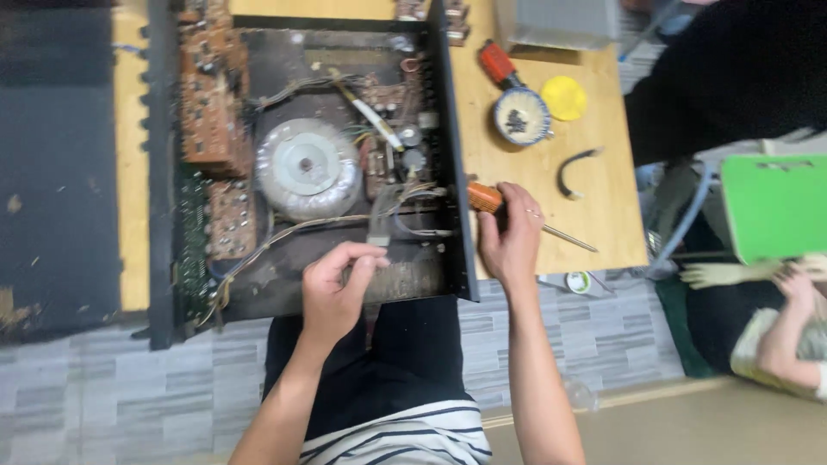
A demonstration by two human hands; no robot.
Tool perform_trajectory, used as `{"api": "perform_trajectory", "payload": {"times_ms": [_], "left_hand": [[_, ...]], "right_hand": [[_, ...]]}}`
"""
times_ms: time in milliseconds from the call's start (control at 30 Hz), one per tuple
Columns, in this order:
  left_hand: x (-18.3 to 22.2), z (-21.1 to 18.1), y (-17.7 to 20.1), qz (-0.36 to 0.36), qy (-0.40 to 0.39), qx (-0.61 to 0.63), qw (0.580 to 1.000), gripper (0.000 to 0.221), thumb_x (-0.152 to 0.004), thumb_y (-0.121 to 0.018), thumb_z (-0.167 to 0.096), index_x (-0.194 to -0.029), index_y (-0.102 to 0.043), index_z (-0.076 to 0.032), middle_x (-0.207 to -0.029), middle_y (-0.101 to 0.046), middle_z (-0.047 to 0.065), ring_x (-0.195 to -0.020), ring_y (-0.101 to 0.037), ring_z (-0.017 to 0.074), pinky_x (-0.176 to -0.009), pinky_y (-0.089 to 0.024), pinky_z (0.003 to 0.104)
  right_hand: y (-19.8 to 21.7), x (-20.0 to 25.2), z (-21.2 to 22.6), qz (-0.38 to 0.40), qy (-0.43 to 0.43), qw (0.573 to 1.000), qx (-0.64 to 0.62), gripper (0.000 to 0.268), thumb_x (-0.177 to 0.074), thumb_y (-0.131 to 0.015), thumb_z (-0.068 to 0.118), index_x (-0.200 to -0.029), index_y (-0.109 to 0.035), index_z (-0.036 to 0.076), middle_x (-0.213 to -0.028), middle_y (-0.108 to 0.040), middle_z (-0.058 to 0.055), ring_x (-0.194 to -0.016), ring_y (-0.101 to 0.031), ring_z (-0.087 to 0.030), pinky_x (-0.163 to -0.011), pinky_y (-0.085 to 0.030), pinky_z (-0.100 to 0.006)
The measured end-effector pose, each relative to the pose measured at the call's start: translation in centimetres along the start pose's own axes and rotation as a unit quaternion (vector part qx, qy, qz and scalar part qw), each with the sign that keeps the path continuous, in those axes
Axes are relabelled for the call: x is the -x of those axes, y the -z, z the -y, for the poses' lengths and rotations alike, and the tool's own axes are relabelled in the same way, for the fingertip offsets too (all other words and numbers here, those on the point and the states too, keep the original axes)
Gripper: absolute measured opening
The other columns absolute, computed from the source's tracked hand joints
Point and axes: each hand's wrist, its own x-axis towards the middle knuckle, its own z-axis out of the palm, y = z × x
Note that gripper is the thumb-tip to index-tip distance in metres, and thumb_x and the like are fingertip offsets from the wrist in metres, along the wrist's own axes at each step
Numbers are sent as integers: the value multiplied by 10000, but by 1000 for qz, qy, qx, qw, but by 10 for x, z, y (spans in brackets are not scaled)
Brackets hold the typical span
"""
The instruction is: Cleaning a heatsink and disassembling an electronic amplifier using a brush, sponge, and screwdriver
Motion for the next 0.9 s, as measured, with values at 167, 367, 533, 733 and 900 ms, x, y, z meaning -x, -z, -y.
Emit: {"api": "perform_trajectory", "payload": {"times_ms": [167, 367, 533, 733, 900], "left_hand": [[1, -4, 1, -1, -35, 20, 999, 181, -941, -611, -131, -902, -775, -67, -713, -762, 67, -620, -685, 177, -631, -542, 326], [1, -7, 2, 2, -63, 14, 998, 209, -959, -606, -163, -893, -780, -66, -710, -760, 63, -611, -683, 185, -613, -532, 315], [-1, -10, 0, 9, -71, 15, 997, 190, -951, -605, -121, -890, -770, -51, -718, -760, 70, -632, -687, 196, -622, -528, 321], [-4, -19, -1, 16, -91, -2, 996, 172, -935, -618, -98, -862, -770, -60, -700, -750, 73, -619, -690, 227, -612, -537, 349], [-6, -21, -3, 21, -137, -37, 990, 118, -896, -651, -45, -866, -761, -76, -706, -730, 86, -640, -688, 326, -601, -547, 387]], "right_hand": [[18, -7, -6, -4, -43, 996, -78, 550, -797, -704, 16, -1336, -595, 40, -1254, -638, -203, -1239, -569, -406, -1073, -401, -506], [55, -38, -9, 86, -75, 991, -73, 462, -832, -703, 83, -1287, -655, 143, -1245, -665, -92, -1235, -598, -323, -1068, -431, -464], [45, -47, -8, 182, -57, 980, 60, 567, -738, -820, 228, -1268, -667, 98, -1121, -702, -159, -1117, -650, -388, -1016, -474, -512], [24, -45, -14, 205, -5, 965, 164, 472, -784, -779, 253, -1231, -673, 144, -993, -683, -70, -1011, -666, -312, -919, -521, -449], [26, -52, -19, 143, -18, 974, 176, 449, -845, -758, 228, -1264, -660, 99, -1020, -665, -108, -1056, -641, -324, -928, -500, -444]]}}
